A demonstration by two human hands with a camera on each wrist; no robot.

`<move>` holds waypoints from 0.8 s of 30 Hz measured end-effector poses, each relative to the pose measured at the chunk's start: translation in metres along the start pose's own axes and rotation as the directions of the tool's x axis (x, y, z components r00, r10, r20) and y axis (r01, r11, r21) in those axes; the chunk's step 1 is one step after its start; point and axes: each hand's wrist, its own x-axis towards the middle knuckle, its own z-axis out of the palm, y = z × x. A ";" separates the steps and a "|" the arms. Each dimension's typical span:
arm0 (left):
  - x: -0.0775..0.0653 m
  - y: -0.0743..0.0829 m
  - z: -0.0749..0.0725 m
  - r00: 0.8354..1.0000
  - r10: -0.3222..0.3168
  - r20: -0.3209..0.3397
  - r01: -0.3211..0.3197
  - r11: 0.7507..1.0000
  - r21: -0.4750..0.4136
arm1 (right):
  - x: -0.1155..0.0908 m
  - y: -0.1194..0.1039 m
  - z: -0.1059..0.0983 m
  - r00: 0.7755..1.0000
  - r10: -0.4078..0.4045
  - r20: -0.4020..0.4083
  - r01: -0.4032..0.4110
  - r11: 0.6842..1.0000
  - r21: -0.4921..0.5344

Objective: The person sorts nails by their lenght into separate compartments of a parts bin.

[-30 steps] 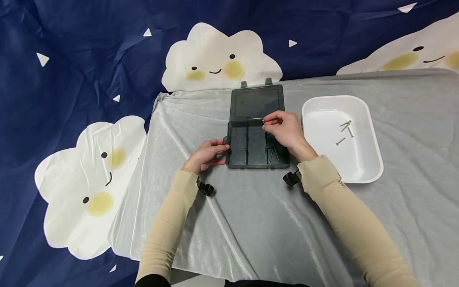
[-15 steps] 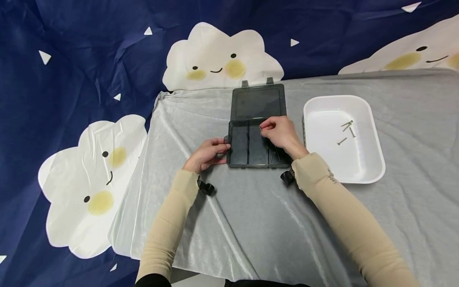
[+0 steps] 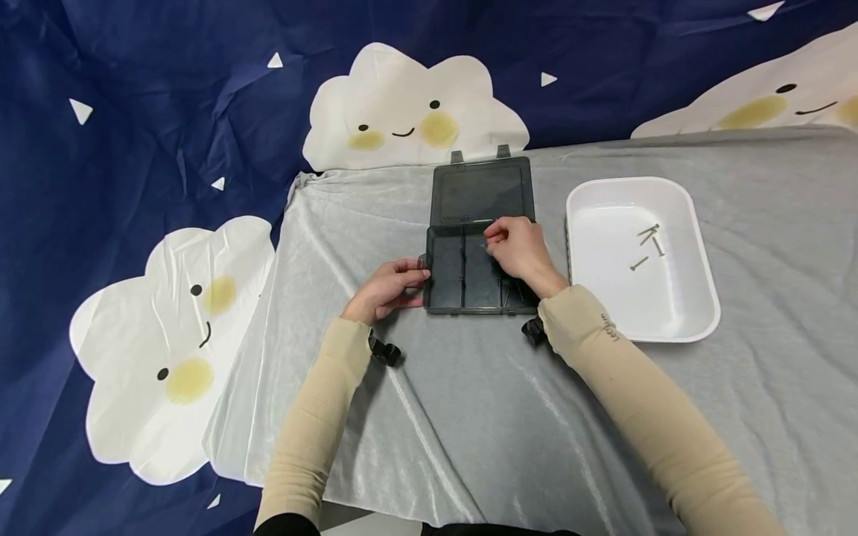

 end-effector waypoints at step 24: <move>0.000 -0.001 0.002 1.000 0.004 -0.010 -0.004 1.000 0.002 | -0.036 -0.006 -0.057 0.986 -0.036 -0.162 0.052 0.994 0.094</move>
